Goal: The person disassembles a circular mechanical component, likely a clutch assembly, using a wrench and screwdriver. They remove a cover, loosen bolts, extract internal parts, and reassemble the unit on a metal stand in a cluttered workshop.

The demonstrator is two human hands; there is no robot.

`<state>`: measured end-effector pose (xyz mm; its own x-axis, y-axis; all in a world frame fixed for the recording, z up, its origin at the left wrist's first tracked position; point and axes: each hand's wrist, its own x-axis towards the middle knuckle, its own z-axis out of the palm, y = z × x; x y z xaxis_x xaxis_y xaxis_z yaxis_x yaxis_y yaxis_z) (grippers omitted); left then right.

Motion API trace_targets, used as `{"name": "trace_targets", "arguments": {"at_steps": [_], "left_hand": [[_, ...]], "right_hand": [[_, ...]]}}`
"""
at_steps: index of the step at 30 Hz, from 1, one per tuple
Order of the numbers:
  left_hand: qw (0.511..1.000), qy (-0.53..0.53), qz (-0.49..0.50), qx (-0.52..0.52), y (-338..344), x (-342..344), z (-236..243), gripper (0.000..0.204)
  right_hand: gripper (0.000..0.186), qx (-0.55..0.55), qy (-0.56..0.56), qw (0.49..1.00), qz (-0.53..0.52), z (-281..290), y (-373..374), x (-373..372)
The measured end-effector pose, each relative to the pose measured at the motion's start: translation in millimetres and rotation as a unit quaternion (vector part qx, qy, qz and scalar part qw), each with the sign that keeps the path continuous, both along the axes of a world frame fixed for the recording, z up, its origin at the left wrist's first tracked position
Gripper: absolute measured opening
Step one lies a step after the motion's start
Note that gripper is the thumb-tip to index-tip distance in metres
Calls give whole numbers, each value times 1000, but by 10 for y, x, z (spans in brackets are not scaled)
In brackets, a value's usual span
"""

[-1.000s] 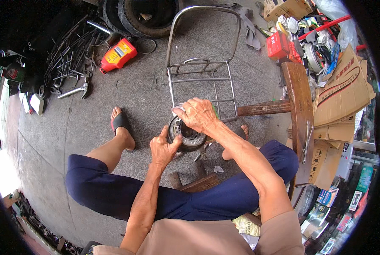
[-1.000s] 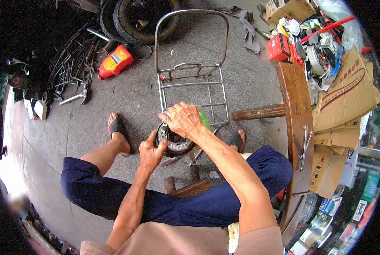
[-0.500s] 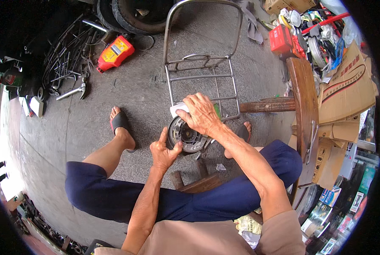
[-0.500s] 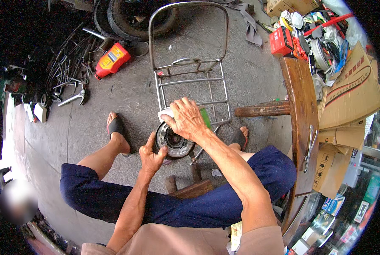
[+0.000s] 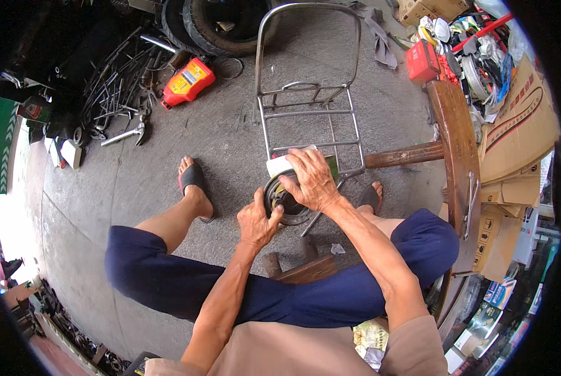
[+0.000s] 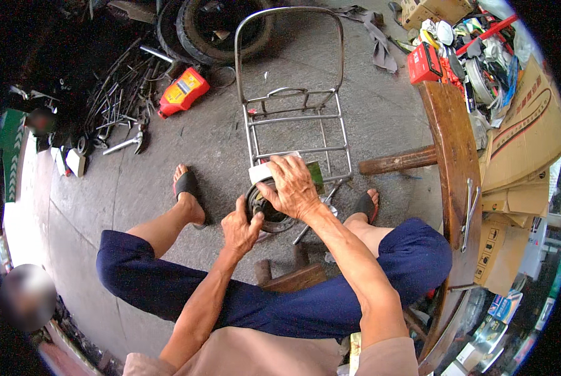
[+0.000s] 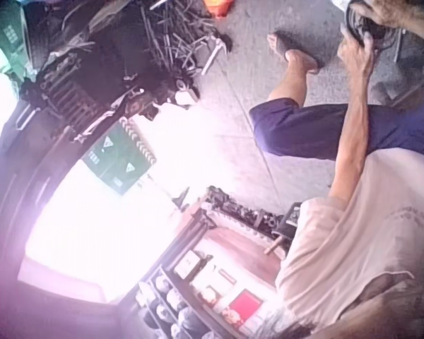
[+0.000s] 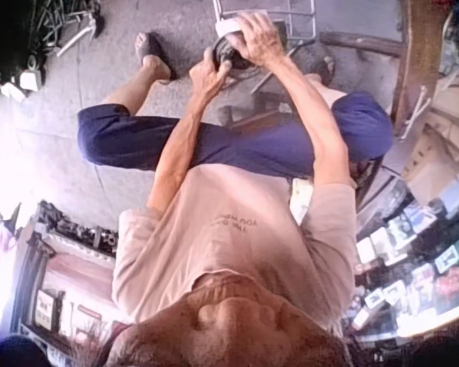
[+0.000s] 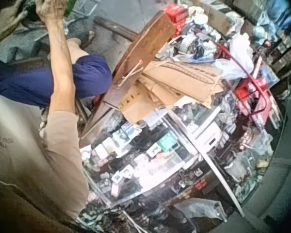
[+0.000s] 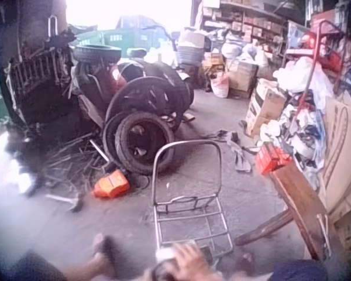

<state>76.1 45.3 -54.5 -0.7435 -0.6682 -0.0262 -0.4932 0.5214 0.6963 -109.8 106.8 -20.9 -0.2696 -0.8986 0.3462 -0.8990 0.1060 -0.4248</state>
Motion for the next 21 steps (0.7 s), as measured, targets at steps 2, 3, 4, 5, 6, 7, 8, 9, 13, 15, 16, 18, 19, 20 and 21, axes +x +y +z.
{"name": "trace_targets", "arguments": {"at_steps": [2, 3, 4, 5, 6, 7, 8, 9, 13, 15, 16, 18, 19, 20, 21], "left_hand": [[998, -31, 13, 49, 13, 18, -5, 57], [996, -44, 19, 74, 21, 2, -2, 56], [996, -48, 39, 65, 23, -17, 3, 54], [994, -37, 82, 69, 39, -62, 76, 47], [991, -11, 106, 76, 36, -100, 83, 44], [988, 16, 129, 84, 18, -138, 90, 42], [991, 12, 122, 60, -13, -171, 138, 41], [993, 8, 115, 37, -57, -204, 189, 40], [996, 31, 57, -53, -172, -346, 435, 39], [996, 26, 45, -68, -228, -332, 420, 39], [996, 32, 42, -71, -251, -328, 412, 39], [997, 36, 26, -64, -289, -354, 383, 39], [998, 33, 16, -55, -326, -379, 367, 38], [999, 26, 9, -46, -364, -369, 346, 37], [999, 19, 10, -26, -410, -362, 312, 36]], "right_hand": [[47, 4, -5, 1000, -3, 19, -24, 42], [47, 7, -5, 1000, -6, 49, -39, 35], [46, 13, -37, 999, -20, 75, -71, 37], [47, 28, -31, 999, -27, 83, -92, 22], [48, 43, -26, 998, -35, 89, -115, -1], [49, 58, -21, 997, -42, 98, -141, -31], [42, 18, -3, 999, -50, 102, -166, -55], [39, 37, -22, 997, -68, 115, -144, -71], [26, 34, -64, 987, -142, 182, -71, -103], [25, 13, -49, 985, -165, 219, -78, -60], [25, 45, -72, 979, -187, 247, -82, -37], [25, 3, -45, 978, -204, 116, -76, -55], [25, -17, -32, 977, -212, 56, -74, -73], [30, 24, -64, 976, -206, 84, -80, -63], [34, 11, -65, 977, -205, 90, -104, -50]]}}
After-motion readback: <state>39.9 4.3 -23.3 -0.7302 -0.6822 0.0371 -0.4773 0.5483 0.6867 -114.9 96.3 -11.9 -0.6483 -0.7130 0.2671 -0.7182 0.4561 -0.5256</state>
